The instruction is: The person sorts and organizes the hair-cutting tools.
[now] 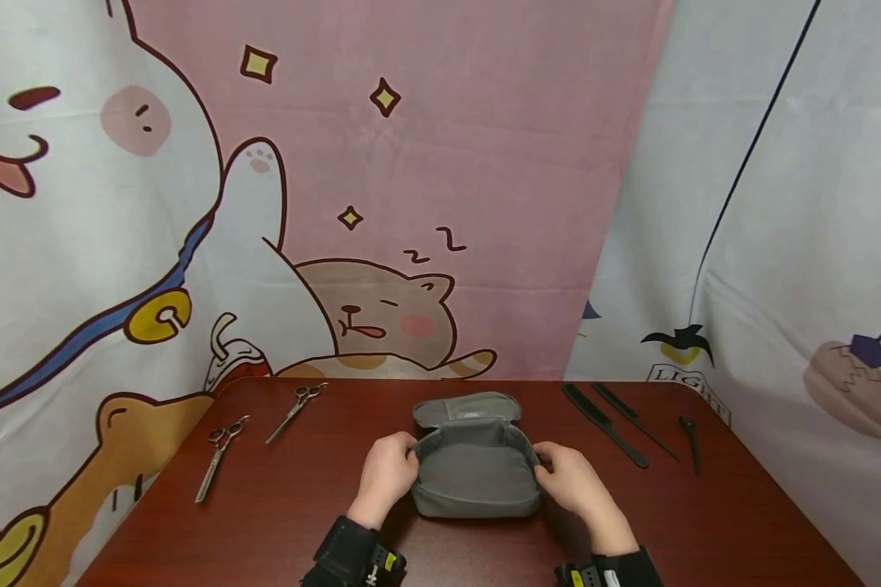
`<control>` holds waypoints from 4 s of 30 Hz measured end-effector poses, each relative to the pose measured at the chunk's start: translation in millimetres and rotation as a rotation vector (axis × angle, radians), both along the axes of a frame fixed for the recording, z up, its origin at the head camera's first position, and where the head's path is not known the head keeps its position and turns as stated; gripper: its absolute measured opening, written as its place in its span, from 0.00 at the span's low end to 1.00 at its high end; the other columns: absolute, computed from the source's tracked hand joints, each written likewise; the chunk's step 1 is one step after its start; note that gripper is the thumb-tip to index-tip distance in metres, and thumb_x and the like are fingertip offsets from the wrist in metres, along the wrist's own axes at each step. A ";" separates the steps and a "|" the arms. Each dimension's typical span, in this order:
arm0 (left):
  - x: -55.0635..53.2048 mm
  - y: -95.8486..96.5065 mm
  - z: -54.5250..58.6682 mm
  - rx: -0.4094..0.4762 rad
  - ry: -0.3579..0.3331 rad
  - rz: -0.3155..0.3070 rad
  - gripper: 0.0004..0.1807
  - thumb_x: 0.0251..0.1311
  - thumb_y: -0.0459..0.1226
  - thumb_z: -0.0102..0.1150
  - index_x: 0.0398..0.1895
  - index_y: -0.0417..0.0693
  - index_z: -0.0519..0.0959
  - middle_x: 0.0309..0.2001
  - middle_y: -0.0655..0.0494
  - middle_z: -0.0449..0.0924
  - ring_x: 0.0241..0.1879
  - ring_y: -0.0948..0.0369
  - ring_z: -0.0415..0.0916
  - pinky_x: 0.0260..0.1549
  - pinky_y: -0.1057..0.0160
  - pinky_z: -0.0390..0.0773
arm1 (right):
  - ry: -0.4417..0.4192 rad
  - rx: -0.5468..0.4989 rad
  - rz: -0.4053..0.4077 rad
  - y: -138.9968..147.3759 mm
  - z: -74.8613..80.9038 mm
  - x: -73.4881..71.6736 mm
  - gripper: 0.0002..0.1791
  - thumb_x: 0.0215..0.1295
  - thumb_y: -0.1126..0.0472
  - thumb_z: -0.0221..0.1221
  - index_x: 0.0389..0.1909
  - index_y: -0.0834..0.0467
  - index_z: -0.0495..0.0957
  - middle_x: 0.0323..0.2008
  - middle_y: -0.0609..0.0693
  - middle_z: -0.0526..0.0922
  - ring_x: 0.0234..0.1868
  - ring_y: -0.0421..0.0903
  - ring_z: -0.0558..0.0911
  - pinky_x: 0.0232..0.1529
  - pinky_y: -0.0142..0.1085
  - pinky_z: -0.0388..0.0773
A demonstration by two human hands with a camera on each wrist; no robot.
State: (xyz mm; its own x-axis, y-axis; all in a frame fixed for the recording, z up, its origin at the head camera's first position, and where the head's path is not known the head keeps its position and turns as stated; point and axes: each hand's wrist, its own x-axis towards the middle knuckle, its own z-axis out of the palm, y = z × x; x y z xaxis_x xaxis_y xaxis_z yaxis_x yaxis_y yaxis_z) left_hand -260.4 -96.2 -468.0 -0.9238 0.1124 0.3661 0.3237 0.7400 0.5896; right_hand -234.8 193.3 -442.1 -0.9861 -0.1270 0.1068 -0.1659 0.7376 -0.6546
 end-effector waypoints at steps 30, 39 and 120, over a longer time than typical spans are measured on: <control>4.0 -2.6 -0.5 -0.015 -0.065 0.007 0.09 0.61 0.34 0.65 0.42 0.38 0.84 0.36 0.47 0.84 0.30 0.56 0.79 0.27 0.58 0.77 | -0.033 -0.016 0.012 1.2 -6.7 -3.2 0.17 0.65 0.69 0.60 0.54 0.68 0.78 0.47 0.58 0.83 0.45 0.55 0.82 0.44 0.48 0.79; 7.7 -17.5 7.0 -0.029 -0.105 0.022 0.19 0.62 0.43 0.66 0.49 0.38 0.82 0.43 0.45 0.84 0.39 0.50 0.81 0.36 0.50 0.79 | -0.024 -0.044 0.023 8.8 -1.4 1.4 0.25 0.69 0.61 0.60 0.63 0.69 0.72 0.57 0.64 0.78 0.51 0.59 0.81 0.49 0.53 0.77; -62.2 -187.8 5.0 -0.265 -0.361 0.375 0.23 0.66 0.39 0.58 0.49 0.23 0.73 0.44 0.24 0.72 0.41 0.33 0.74 0.33 0.39 0.76 | 0.186 0.046 0.357 -51.4 -11.0 5.0 0.45 0.63 0.43 0.64 0.72 0.67 0.62 0.71 0.67 0.60 0.73 0.67 0.55 0.66 0.68 0.48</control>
State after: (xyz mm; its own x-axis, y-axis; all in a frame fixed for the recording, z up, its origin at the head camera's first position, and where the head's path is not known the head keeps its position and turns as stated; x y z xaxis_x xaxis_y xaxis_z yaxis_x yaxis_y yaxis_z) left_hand -322.6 -284.0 -463.0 -0.9792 -0.2016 0.0249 -0.1758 0.9027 0.3926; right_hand -229.8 141.8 -453.1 -0.8434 -0.4670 0.2658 -0.5298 0.6397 -0.5569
